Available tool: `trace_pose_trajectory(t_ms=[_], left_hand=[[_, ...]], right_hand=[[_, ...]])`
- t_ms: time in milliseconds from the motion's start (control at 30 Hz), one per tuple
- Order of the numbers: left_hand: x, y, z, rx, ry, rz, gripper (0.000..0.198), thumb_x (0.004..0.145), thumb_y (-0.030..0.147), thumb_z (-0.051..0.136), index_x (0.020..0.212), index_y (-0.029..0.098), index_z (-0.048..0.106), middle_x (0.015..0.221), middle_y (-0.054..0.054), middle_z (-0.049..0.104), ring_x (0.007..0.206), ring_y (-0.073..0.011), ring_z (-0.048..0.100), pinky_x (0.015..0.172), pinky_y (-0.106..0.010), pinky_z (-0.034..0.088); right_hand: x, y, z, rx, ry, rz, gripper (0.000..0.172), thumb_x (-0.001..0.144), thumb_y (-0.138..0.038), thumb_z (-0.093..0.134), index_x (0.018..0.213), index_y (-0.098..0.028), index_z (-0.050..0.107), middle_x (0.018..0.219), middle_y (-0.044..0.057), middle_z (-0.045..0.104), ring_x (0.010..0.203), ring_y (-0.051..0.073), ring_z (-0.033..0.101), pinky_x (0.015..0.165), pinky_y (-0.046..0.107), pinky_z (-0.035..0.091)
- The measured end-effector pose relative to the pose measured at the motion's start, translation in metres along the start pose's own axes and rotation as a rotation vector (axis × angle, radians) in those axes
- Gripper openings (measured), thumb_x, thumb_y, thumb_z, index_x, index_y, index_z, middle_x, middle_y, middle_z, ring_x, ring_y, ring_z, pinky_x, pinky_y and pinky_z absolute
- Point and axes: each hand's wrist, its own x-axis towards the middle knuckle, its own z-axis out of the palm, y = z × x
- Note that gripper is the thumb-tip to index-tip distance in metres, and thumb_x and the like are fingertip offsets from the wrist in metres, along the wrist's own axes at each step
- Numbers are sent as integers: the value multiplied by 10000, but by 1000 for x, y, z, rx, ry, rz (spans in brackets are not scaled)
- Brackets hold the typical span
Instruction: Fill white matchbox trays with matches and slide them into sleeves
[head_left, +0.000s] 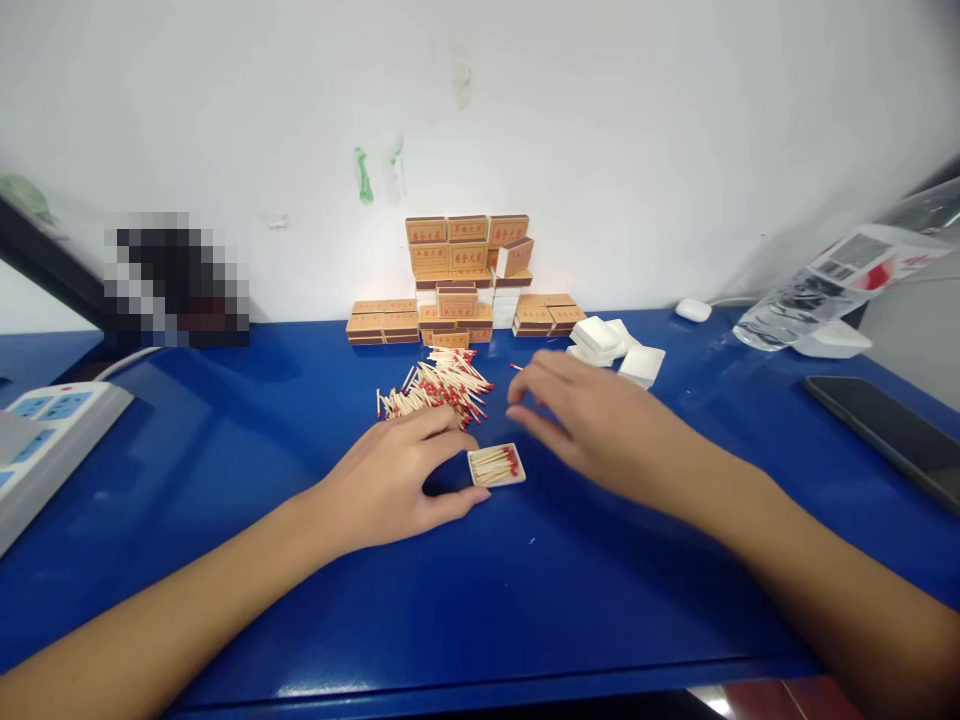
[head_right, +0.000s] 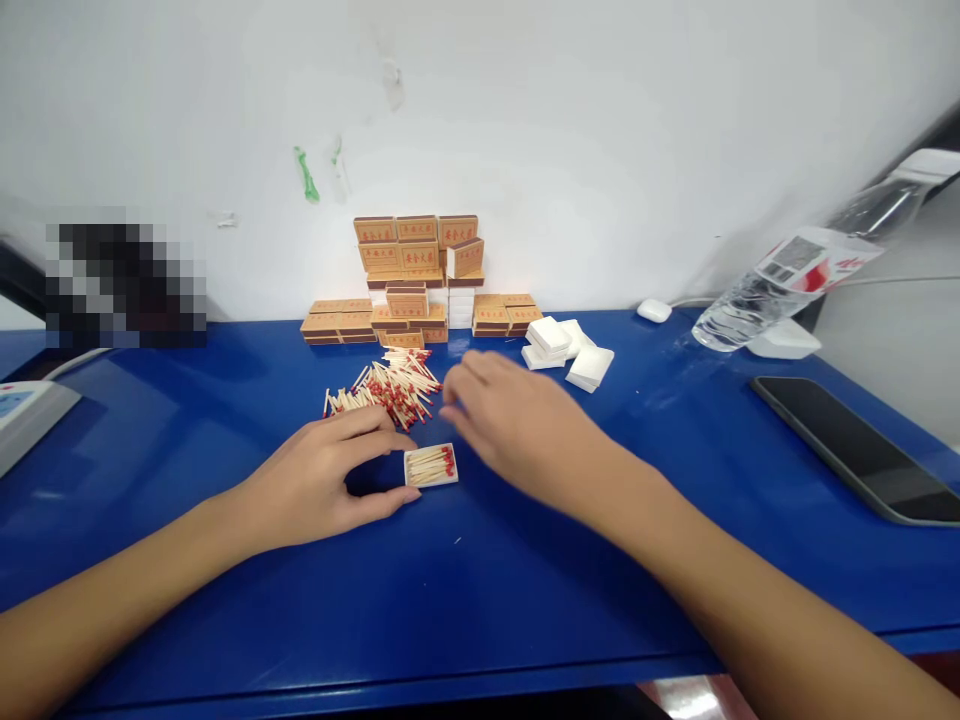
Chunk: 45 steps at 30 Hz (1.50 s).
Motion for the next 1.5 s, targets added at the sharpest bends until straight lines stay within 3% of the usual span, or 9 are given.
trace_pose_trajectory(t_ms=[100,200,300,433,633,833,1067,1500], left_hand=[[0,0,0,-2,12,11,286,952,408,725,1138,192,739,991,-39,666,857,-184,674,721,-310,536],[-1,0,0,-7,-1,9,293,950,439,737,1106,192,736,985,-36,659,871,-187,669,725,-308,527],[0,1,0,-18,-8,-8,373,912,543,768,1003,183,730,940,-26,638,850,-184,646,730,-310,514],[1,2,-1,-40,5,5,429,871,601,789,932,182,718,891,-15,610,805,-170,613,686,-295,481],[-1,5,-1,-43,8,40,340,910,475,781,798,164,703,798,-2,582,730,-144,578,641,-279,439],[-1,12,-2,-96,-73,83,269,946,415,734,874,159,772,751,2,585,679,-140,573,613,-294,438],[0,17,-3,-169,-100,85,243,946,392,722,954,163,803,755,-6,614,674,-145,593,611,-297,457],[-1,15,-1,-128,-96,103,198,968,358,696,964,175,773,763,-2,623,674,-136,594,620,-278,464]], right_hand=[[6,33,11,8,116,142,118,1014,-252,568,995,-177,658,960,96,669,927,255,623,824,385,473],[13,56,28,59,87,327,149,945,-323,677,967,-175,669,952,97,676,918,257,628,830,390,475],[20,62,39,65,4,443,143,945,-300,648,862,-184,658,899,96,676,839,237,611,762,373,453],[22,50,33,90,-51,440,192,948,-256,615,768,-193,641,817,81,676,763,214,592,699,353,420],[8,2,1,306,-67,500,258,985,-408,577,871,-197,674,846,53,707,725,180,603,656,321,407],[-2,-34,-18,297,-308,496,242,957,-390,588,814,-211,665,860,44,707,732,178,584,648,315,365],[-7,-46,-17,129,-380,416,255,983,-305,545,766,-198,626,821,43,653,716,171,566,643,320,322],[-5,-43,-6,195,-363,332,354,1005,-334,549,679,-202,589,737,32,638,645,154,524,600,327,279]])
